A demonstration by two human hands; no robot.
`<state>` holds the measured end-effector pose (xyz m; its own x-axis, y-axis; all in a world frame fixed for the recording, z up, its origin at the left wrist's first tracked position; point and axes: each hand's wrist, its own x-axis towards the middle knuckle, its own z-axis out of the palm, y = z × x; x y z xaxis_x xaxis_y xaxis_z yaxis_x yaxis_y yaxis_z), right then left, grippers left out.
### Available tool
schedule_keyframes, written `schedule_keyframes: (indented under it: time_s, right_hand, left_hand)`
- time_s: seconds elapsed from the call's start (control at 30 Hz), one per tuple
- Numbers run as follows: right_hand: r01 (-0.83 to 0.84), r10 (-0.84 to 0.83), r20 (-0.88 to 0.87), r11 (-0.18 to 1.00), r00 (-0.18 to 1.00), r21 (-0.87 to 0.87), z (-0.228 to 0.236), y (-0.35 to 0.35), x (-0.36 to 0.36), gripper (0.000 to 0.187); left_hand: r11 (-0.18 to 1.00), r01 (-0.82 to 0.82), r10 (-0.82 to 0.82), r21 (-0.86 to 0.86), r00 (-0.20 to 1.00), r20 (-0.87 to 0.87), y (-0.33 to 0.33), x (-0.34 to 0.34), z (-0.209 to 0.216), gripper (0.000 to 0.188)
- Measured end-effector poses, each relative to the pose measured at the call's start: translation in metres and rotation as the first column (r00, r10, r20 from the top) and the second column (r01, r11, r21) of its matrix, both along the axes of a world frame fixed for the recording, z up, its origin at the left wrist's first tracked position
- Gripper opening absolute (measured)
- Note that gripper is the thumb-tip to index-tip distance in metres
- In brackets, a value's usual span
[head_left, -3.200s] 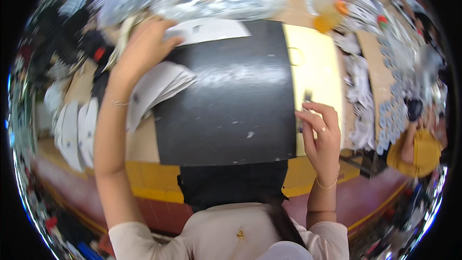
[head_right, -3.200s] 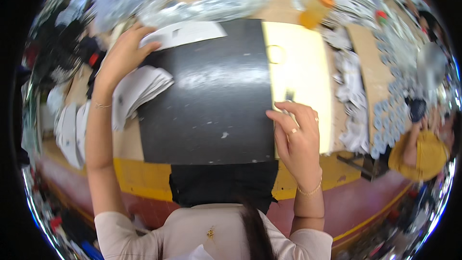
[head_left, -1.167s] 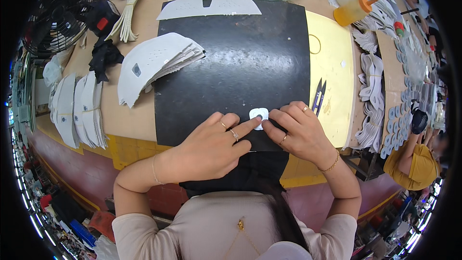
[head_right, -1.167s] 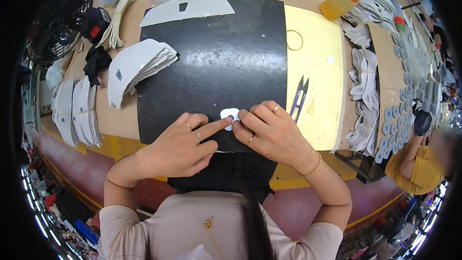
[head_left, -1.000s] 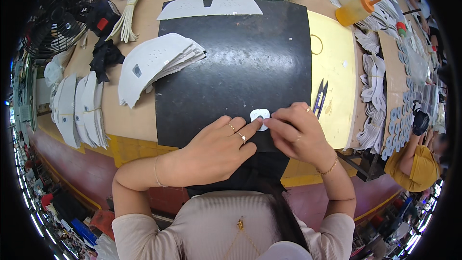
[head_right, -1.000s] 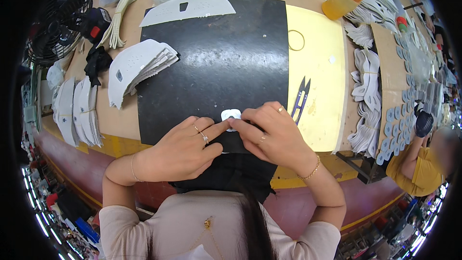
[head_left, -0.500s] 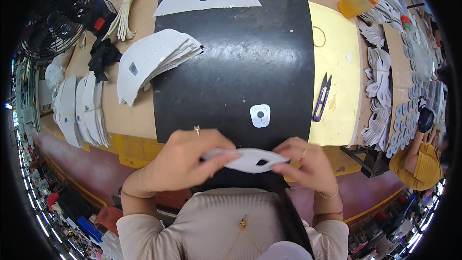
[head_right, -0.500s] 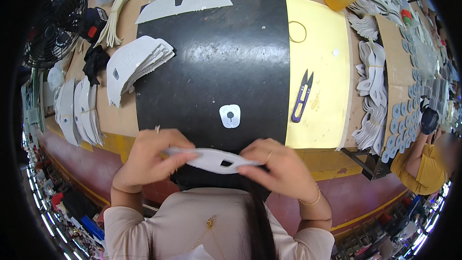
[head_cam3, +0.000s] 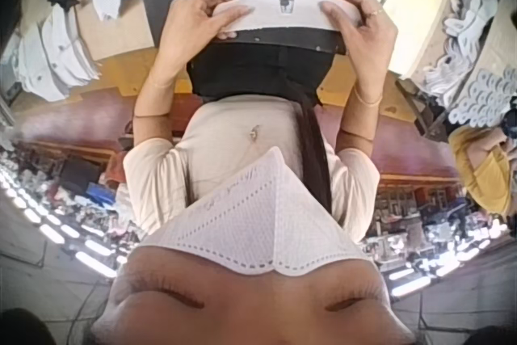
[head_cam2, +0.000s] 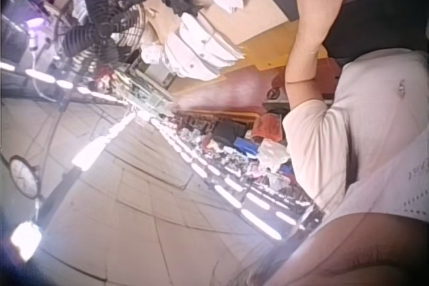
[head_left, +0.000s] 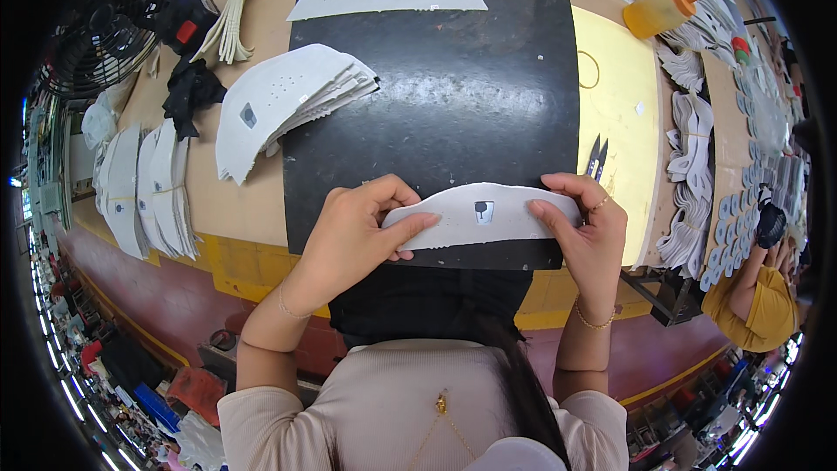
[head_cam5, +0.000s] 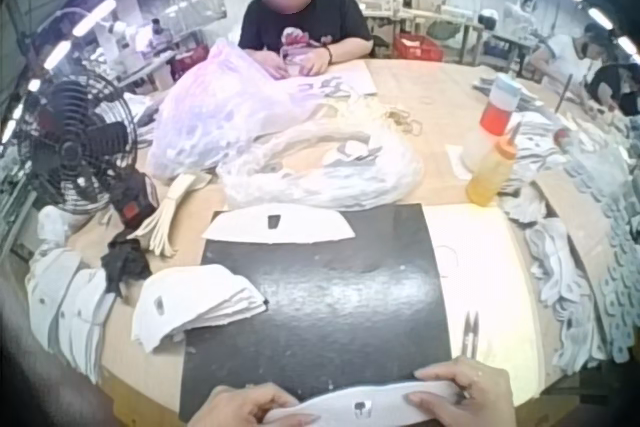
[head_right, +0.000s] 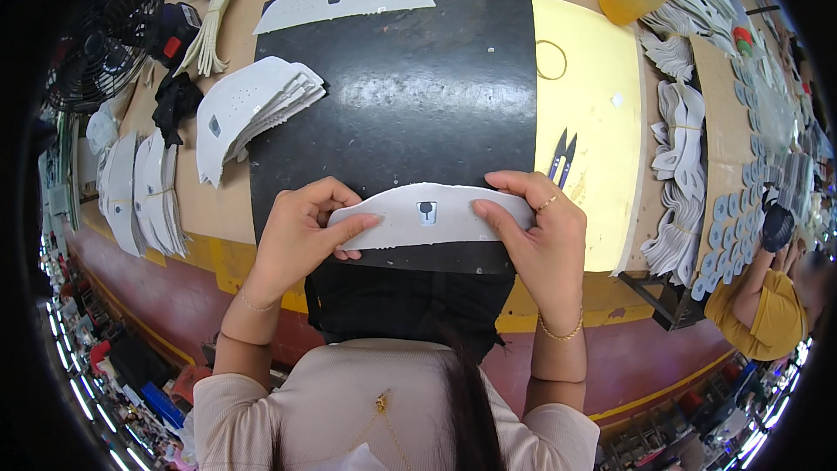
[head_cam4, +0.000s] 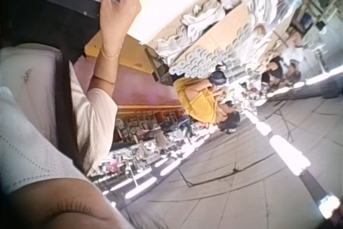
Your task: The person applies glue from a squeeze bottle onto white fabric pieces on a black work mat. They handle the pieces one at a time, apply glue to specific areas, and place them aside. Other workers are visible in the background performing similar tasks.
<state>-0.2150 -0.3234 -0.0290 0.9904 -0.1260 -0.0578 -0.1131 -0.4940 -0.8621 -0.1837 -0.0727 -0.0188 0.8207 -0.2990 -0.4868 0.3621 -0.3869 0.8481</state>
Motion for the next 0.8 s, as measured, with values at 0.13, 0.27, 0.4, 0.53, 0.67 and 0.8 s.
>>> schedule_keyframes:
  time_s: [0.13, 0.27, 0.4, 0.53, 0.67, 0.8]
  right_hand:
    - [0.000, 0.000, -0.015, 0.999, 1.000, -0.047, 0.0027, 0.0018, 0.0023, 0.023]
    - [-0.005, 0.003, -0.026, 0.997, 1.000, -0.072, 0.0040, 0.0026, 0.0036, 0.023]
    - [-0.006, 0.005, -0.005, 0.996, 1.000, -0.088, 0.0040, 0.0041, 0.0049, 0.023]
    - [-0.003, 0.001, -0.019, 0.996, 1.000, -0.090, 0.0039, 0.0040, 0.0047, 0.023]
    - [-0.012, 0.013, 0.005, 0.994, 1.000, -0.109, 0.0032, 0.0039, 0.0052, 0.022]
    - [-0.010, 0.009, -0.013, 0.992, 1.000, -0.123, 0.0050, 0.0055, 0.0056, 0.021]
  left_hand:
    - [0.999, 0.026, -0.026, 0.043, 0.999, -0.020, 0.0006, 0.0020, 0.0006, 0.021]
    - [0.999, 0.016, -0.012, 0.047, 0.996, -0.091, 0.0005, 0.0048, 0.0043, 0.021]
    - [0.999, 0.020, -0.016, 0.046, 0.996, -0.090, 0.0006, 0.0055, 0.0039, 0.021]
    - [0.998, 0.036, -0.034, 0.056, 0.999, -0.033, 0.0003, 0.0035, 0.0027, 0.022]
    - [0.998, 0.034, -0.031, 0.053, 0.998, -0.056, -0.0001, 0.0047, 0.0038, 0.021]
    - [0.998, 0.038, -0.034, 0.052, 0.997, -0.062, -0.0002, 0.0056, 0.0039, 0.020]
